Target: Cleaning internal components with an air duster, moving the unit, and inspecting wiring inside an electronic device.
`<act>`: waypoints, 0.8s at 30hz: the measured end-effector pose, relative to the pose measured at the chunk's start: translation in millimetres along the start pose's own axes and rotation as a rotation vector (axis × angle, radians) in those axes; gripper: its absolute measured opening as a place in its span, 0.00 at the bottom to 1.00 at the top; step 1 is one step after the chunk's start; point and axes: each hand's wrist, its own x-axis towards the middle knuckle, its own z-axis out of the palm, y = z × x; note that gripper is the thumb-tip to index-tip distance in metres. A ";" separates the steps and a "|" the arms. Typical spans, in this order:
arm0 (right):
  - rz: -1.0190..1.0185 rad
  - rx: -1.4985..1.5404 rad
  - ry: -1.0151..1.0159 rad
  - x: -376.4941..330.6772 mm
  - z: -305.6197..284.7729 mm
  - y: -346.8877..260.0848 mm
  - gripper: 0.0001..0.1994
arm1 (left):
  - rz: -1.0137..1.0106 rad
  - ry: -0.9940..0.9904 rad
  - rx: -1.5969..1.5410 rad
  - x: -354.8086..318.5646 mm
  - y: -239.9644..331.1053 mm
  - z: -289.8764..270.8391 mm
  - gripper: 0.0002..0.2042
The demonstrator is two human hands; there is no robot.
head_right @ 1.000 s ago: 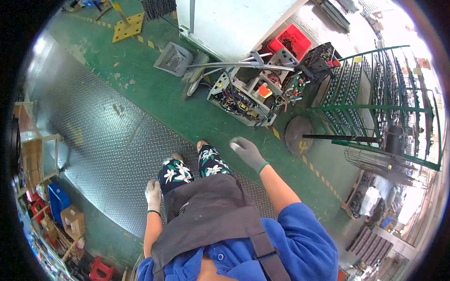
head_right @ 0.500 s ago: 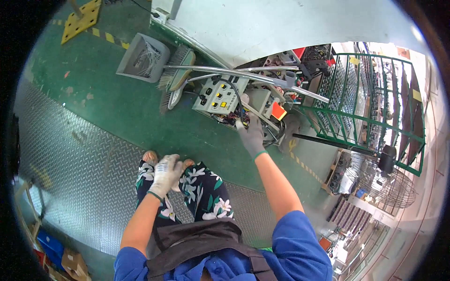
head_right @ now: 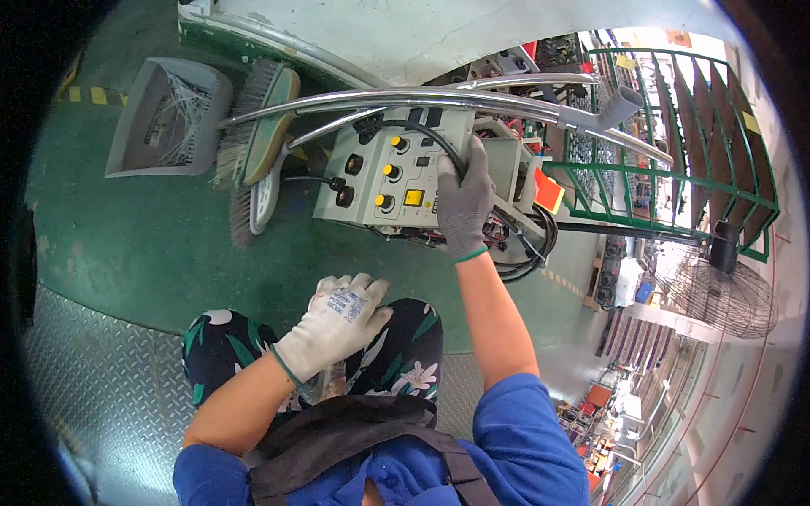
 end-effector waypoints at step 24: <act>0.017 0.106 -0.033 -2.2 1.4 -7.6 0.25 | 0.153 -0.113 0.102 5.0 -7.1 22.2 0.17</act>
